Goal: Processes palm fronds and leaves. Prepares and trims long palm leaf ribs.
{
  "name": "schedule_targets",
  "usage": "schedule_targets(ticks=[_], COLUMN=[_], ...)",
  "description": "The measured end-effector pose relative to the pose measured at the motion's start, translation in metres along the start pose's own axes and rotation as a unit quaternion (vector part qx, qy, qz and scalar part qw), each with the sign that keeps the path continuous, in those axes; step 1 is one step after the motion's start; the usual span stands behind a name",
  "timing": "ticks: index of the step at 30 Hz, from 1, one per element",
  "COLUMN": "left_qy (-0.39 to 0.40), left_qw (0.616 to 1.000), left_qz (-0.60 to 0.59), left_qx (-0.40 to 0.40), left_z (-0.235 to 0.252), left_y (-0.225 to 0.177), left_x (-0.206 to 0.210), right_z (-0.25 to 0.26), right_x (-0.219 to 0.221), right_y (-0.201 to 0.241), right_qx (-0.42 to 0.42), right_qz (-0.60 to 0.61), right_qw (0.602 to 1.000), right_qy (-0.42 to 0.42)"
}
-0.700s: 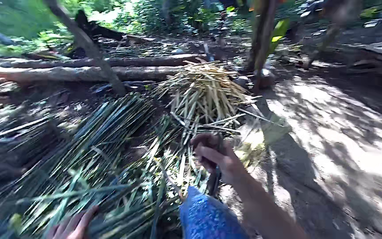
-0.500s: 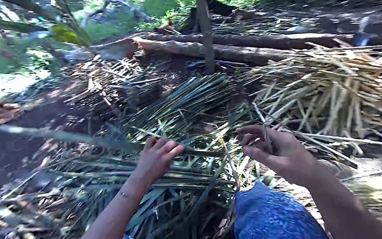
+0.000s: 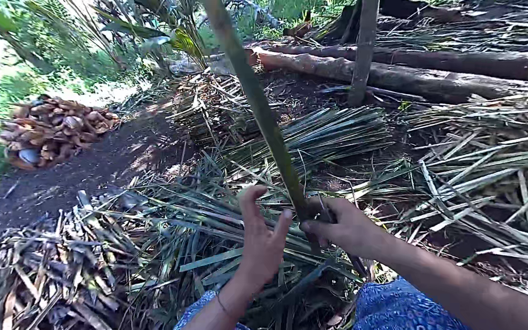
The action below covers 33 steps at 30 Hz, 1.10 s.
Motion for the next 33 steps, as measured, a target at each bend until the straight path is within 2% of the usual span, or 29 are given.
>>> schedule_targets(ticks=[1,3,5,8,11,16,19,22,28,33], left_qy=[0.023,0.048,0.02,0.012,0.09,0.176,0.176,0.169,0.099,0.104], left_qw=[0.998,0.993,0.989,0.978,0.956,0.934,0.928,0.927,0.93,0.923], left_qz=[-0.038,-0.099,-0.136,-0.168,-0.205,-0.226,-0.213,-0.195,-0.239,-0.264], left_qx=[-0.035,-0.047,-0.046,-0.122,-0.189,-0.213,-0.25,-0.272,-0.26,-0.261], left_z=[-0.009,-0.019,-0.019,-0.013,-0.022,-0.031,-0.026,-0.024,-0.018,-0.018], left_y=[0.004,0.007,0.008,0.008,0.006,0.0,0.006,0.009,0.019,0.008], left_x=[0.006,0.015,0.016,0.009,0.024,0.045,0.039,0.036,0.029,0.029], right_z=[0.003,0.008,0.009,0.002,-0.003,-0.003,-0.016,-0.038,-0.062,-0.069], right_x=[0.004,0.011,0.016,0.006,-0.004,-0.006,-0.016,-0.036,-0.068,-0.054], right_y=[0.002,0.003,-0.001,-0.004,-0.006,-0.016,-0.011,-0.008,0.002,-0.014], right_qx=[-0.004,-0.006,0.009,0.034,0.033,0.045,0.07,0.017,-0.03,-0.066], right_qz=[0.024,0.023,0.01,0.019,0.033,-0.031,0.02,0.095,0.195,0.193], right_qw=[1.0,1.0,1.0,0.999,0.999,0.997,0.997,0.991,0.979,0.978], right_qy=[0.003,-0.002,0.002,0.012,-0.023,-0.048,0.031,0.088,0.05,0.039])
Point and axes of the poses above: each hand's wrist, its own z-axis towards the middle knuckle, its own x-axis out of the palm, y = z × x, the point moved 4 cm from there along z, towards the middle knuckle, and after that the axes turned 8 degrees about x, right-handed, at the moved point
